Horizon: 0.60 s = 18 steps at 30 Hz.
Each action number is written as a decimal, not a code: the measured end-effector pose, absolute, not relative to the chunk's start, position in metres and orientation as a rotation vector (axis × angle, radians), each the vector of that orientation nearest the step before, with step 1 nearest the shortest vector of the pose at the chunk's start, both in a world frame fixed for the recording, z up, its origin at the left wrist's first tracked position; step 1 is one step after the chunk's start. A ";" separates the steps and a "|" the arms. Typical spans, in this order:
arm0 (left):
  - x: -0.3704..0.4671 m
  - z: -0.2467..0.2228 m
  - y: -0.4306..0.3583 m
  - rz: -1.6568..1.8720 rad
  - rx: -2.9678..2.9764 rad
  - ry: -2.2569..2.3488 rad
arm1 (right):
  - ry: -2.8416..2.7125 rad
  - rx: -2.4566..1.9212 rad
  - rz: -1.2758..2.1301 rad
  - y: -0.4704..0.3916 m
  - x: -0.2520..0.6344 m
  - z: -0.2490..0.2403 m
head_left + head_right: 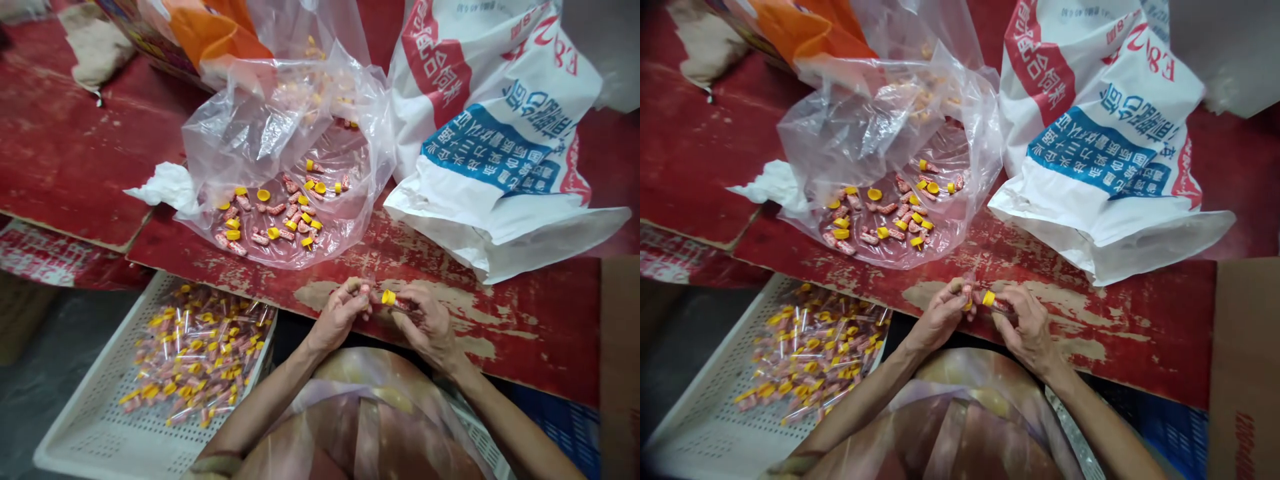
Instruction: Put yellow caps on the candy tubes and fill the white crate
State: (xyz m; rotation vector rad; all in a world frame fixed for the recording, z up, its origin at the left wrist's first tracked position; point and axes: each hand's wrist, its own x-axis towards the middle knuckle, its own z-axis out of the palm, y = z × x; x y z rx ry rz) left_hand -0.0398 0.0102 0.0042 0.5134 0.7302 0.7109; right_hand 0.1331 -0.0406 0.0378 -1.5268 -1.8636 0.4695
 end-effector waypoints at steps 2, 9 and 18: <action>-0.037 0.006 0.006 0.685 0.501 0.719 | -1.873 -1.493 0.453 -0.043 0.132 0.038; -0.030 0.012 -0.003 0.694 0.485 0.768 | -1.980 -1.404 0.283 -0.050 0.133 0.032; -0.026 0.012 -0.004 0.700 0.541 0.775 | -1.912 -1.441 0.417 -0.058 0.131 0.029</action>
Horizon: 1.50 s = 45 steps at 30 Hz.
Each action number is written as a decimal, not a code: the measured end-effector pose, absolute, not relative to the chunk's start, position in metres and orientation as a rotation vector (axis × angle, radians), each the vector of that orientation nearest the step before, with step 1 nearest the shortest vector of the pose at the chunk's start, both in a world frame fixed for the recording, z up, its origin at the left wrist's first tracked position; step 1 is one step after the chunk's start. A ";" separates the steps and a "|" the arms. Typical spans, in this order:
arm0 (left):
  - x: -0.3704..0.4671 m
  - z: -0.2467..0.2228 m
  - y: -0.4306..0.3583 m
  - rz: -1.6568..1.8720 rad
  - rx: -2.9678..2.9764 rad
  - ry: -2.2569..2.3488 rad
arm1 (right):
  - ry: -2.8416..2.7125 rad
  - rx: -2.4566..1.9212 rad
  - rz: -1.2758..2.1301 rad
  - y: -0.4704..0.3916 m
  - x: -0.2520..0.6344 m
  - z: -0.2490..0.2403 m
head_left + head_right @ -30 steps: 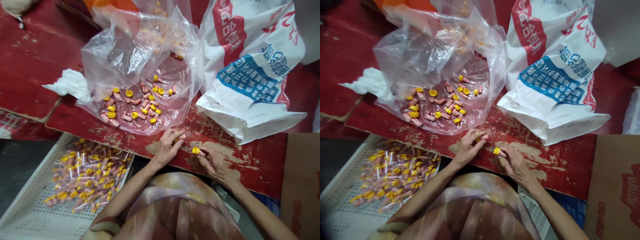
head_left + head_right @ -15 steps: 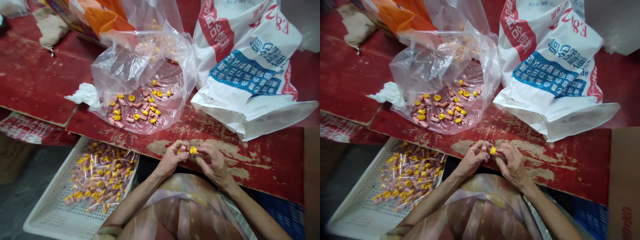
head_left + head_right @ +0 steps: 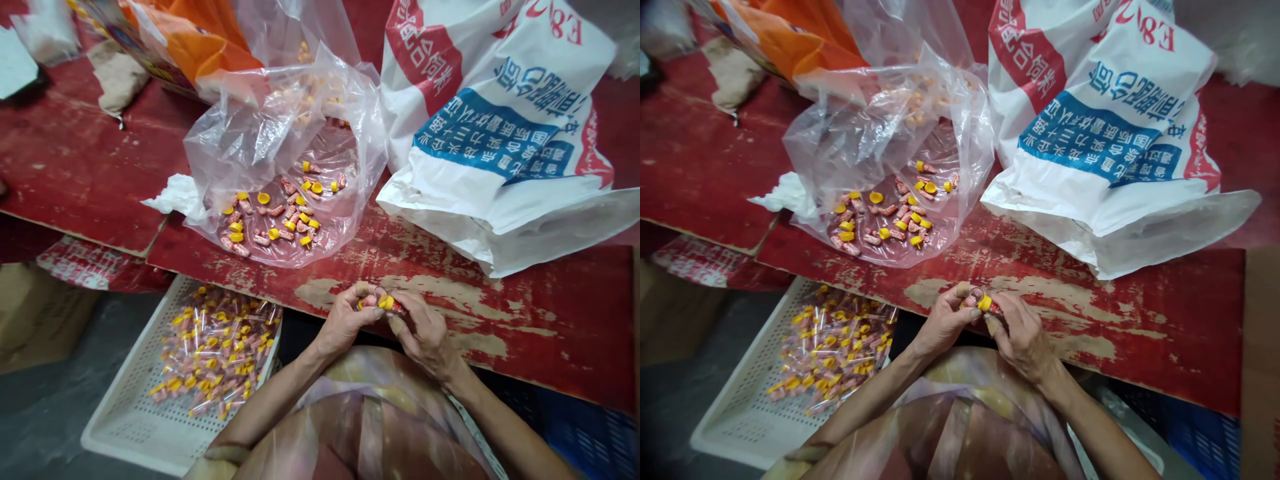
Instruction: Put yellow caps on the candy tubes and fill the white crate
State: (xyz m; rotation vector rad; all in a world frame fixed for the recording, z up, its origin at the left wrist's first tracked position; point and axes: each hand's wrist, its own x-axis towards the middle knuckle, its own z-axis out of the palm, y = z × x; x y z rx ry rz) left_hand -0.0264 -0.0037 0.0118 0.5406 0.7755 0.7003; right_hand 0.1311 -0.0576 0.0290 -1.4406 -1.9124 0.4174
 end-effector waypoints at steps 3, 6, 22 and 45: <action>-0.025 0.011 -0.004 0.694 0.534 0.761 | -1.903 -1.433 0.439 -0.058 0.133 0.031; -0.023 0.011 -0.005 0.694 0.494 0.744 | -1.906 -1.437 0.402 -0.057 0.135 0.033; -0.024 0.008 -0.002 0.766 0.354 0.698 | -2.238 -1.735 0.425 -0.056 0.147 0.046; -0.028 0.007 0.034 0.621 -0.029 0.386 | -2.954 -2.269 0.512 -0.075 0.221 0.013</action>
